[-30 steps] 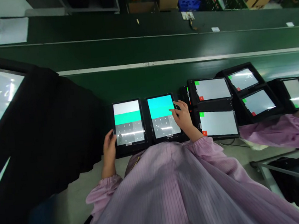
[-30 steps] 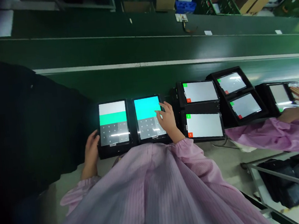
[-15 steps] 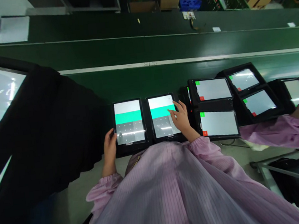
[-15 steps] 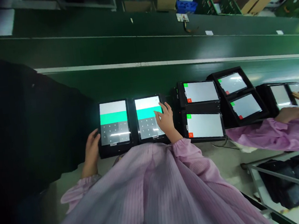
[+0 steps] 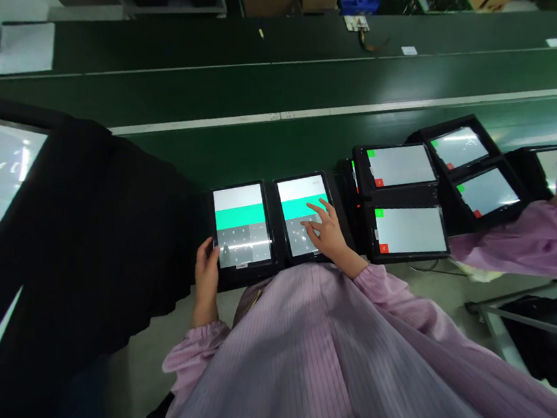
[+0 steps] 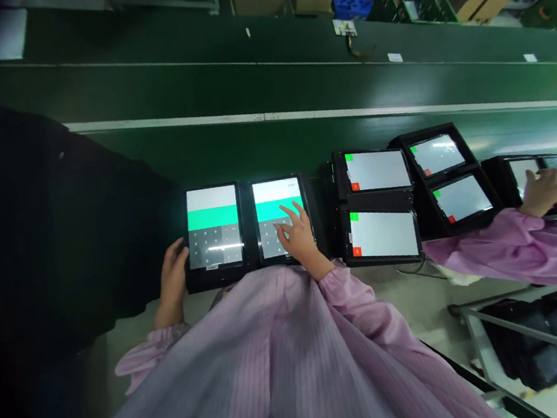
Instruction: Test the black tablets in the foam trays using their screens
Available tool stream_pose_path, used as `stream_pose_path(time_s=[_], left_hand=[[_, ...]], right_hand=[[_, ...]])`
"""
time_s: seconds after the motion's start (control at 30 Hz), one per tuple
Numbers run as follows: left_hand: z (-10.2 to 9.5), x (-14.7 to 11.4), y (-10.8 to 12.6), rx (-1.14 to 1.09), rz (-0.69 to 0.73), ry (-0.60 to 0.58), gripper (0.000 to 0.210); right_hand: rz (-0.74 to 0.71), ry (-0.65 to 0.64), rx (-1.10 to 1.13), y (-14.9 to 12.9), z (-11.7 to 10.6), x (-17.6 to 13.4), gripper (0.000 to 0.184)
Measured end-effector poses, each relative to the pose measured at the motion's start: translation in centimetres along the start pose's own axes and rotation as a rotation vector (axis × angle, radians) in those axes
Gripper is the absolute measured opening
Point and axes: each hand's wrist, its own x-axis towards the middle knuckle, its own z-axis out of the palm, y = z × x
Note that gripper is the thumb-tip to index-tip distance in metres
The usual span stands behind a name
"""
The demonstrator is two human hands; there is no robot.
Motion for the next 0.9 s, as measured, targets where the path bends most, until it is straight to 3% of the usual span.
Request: stream_pose_path(time_s=[0.17,0.37,0.53,0.77,0.9], left_hand=[[0.1,-0.1,0.5,-0.004,0.001,0.014,0.035],[0.2,-0.3,0.8,-0.029,-0.047,0.016,0.035],[0.1,-0.1,0.8,-0.011,-0.018,0.005,0.033],[0.0,0.1,0.3,-0.011,-0.027,0.002,0.035],[0.1,0.2,0.1,-0.011,-0.027,0.008,0.035]], right_hand=[[-0.033,-0.074,-0.007,-0.9,0.6,0.6,0.033],[0.113,0.151,-0.021,1.8,-0.4,0.8,0.037],[0.206,0.25,-0.037,4.0,-0.9,1.0,0.04],[0.119,0.201,-0.024,3.5,0.1,1.3,0.038],[0.155,0.24,-0.053,3.8,0.0,1.3,0.041]])
